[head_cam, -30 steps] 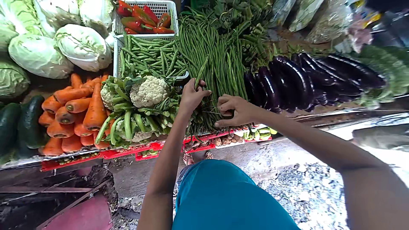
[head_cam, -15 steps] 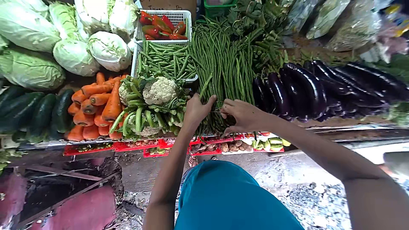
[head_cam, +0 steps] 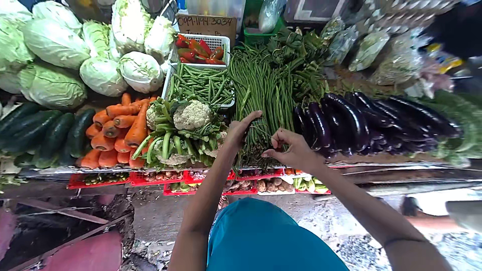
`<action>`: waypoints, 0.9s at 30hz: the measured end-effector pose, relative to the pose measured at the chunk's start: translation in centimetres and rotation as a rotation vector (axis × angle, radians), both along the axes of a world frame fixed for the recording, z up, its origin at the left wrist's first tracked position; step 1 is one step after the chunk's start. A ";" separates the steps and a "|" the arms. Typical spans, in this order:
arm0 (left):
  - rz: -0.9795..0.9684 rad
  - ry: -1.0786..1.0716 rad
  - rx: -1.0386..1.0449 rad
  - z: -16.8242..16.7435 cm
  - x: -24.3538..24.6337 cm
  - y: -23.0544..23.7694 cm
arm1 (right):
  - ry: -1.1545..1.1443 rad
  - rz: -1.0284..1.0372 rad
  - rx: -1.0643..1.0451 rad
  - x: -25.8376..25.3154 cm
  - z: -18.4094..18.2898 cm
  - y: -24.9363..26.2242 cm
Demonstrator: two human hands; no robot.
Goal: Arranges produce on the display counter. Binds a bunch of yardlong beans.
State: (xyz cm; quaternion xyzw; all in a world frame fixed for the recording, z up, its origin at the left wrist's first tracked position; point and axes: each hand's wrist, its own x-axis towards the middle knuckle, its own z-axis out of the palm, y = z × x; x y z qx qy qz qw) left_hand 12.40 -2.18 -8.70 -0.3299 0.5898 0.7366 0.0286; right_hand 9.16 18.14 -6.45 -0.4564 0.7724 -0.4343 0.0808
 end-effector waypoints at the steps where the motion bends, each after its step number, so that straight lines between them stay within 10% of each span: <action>1: 0.016 -0.022 -0.035 0.2 0.3 0.6 | -0.002 0.009 0.001 0.5 -0.2 0.1; 27: 0.089 -0.105 -0.123 -1.3 -1.4 1.2 | 0.679 -0.072 0.135 6.8 -2.3 -0.8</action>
